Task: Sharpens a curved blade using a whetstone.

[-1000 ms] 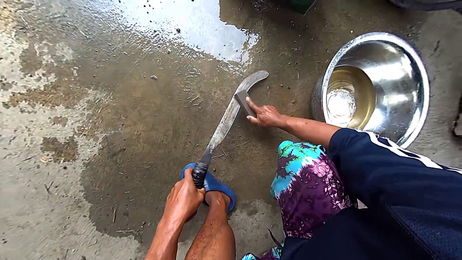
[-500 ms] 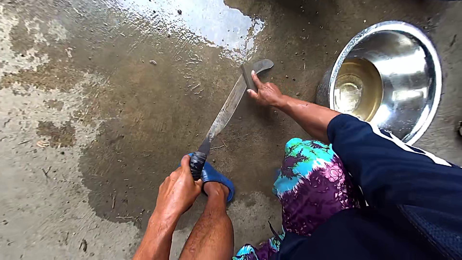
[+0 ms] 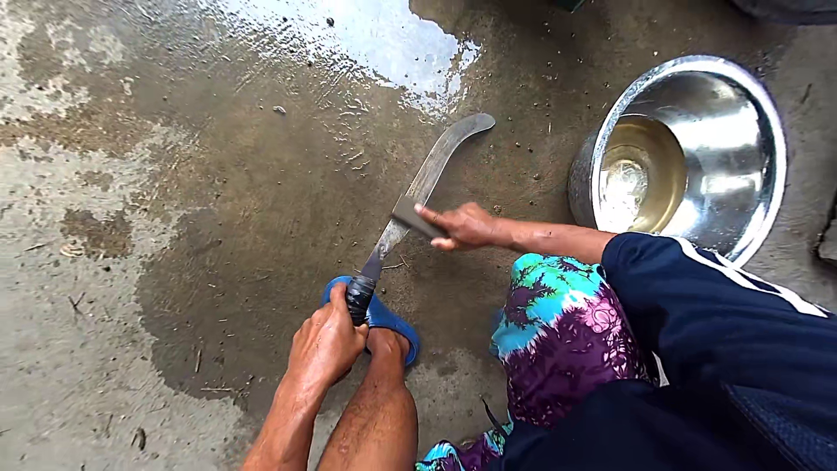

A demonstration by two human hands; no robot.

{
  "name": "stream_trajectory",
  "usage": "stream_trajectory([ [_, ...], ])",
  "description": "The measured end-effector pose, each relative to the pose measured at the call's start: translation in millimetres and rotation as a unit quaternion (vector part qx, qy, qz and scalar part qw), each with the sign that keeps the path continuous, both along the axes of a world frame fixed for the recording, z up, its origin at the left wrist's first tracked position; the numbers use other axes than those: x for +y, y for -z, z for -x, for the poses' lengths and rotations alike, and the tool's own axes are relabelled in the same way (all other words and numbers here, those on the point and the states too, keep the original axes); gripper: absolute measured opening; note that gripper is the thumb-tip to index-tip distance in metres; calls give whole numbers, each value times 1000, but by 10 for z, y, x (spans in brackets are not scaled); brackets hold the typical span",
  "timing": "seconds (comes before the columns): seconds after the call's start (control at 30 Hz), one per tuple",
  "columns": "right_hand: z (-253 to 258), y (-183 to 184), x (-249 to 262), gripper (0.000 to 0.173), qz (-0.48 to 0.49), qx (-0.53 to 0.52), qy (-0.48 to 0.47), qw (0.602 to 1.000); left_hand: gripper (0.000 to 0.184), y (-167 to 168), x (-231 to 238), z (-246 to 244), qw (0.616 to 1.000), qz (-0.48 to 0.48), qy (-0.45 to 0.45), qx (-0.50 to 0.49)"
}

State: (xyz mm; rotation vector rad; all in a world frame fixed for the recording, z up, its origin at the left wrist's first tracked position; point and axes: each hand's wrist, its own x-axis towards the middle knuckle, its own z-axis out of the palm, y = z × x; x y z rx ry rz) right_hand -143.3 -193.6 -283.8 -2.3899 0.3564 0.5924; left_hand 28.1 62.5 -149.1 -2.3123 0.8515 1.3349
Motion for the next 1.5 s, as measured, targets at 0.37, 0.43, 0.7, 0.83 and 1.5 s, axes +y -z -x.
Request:
stream_trajectory([
  [0.37,-141,29,-238,79,31,18,30,999,78,-12,23,90,999,11,10,-31],
  [0.43,-266,141,-521,82,72,63,123,988,78,18,30,89,999,12,10,-35],
  [0.7,-179,67,-426,78,34,52,89,994,77,31,54,87,999,9,10,-36],
  [0.83,-78,253,-710,86,65,91,219,969,77,58,69,97,1000,13,0,-25],
  [1.5,69,511,-1149,85,106,123,290,943,78,141,52,110,1000,2,-11,10],
])
